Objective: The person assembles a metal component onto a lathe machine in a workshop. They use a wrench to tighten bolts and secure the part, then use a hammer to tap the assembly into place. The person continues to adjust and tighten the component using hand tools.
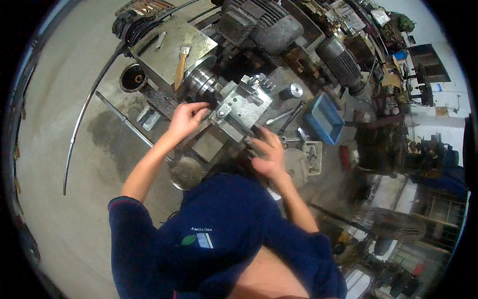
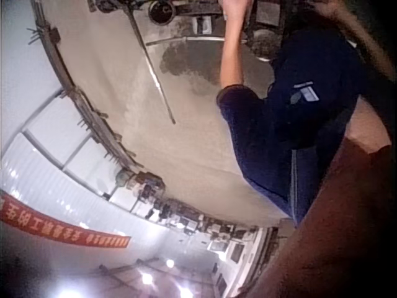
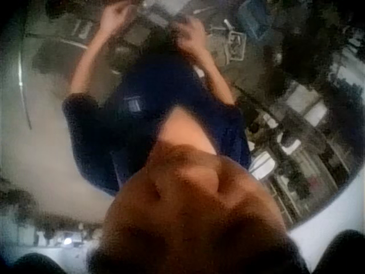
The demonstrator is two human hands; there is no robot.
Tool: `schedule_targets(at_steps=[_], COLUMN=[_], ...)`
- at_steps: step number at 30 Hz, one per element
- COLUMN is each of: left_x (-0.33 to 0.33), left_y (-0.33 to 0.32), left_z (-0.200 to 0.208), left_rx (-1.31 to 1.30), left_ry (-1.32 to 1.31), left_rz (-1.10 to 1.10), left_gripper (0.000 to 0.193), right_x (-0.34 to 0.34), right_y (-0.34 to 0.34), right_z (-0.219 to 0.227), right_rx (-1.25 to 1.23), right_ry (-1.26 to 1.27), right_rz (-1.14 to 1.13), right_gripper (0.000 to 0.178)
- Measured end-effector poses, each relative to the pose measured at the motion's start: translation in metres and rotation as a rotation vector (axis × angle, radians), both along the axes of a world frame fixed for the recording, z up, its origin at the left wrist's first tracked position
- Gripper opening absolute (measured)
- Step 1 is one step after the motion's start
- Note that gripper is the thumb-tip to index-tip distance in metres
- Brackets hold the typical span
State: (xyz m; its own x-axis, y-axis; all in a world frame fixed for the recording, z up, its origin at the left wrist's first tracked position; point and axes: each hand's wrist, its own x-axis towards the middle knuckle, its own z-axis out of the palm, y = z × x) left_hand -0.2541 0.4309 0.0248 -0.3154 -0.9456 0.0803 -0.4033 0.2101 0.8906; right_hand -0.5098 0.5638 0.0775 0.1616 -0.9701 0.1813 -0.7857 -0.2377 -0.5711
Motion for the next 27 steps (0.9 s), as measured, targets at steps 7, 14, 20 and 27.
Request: schedule_targets(at_steps=[7, 14, 20, 27], left_x=[0.074, 0.132, 0.100, -0.020], left_y=[0.016, 0.002, 0.008, 0.019], left_z=[-0.012, -0.008, 0.031, 0.087], left_rx=[-0.071, -0.209, -0.177, -0.431], left_ry=[-0.109, -0.349, -0.149, -0.511], left_rz=[0.158, 0.114, 0.017, -0.199], left_gripper=[0.024, 0.022, 0.021, 0.035], right_x=[-0.031, -0.039, -0.035, -0.018], right_y=[0.074, 0.138, 0.150, 0.131], right_z=[0.010, 0.000, 0.005, 0.017], right_rx=[-0.108, -0.059, -0.017, -0.056], right_ry=[0.047, -0.004, -0.034, -0.167], right_rz=[-0.274, -0.606, -0.689, -0.490], right_gripper=[0.045, 0.046, 0.049, 0.046])
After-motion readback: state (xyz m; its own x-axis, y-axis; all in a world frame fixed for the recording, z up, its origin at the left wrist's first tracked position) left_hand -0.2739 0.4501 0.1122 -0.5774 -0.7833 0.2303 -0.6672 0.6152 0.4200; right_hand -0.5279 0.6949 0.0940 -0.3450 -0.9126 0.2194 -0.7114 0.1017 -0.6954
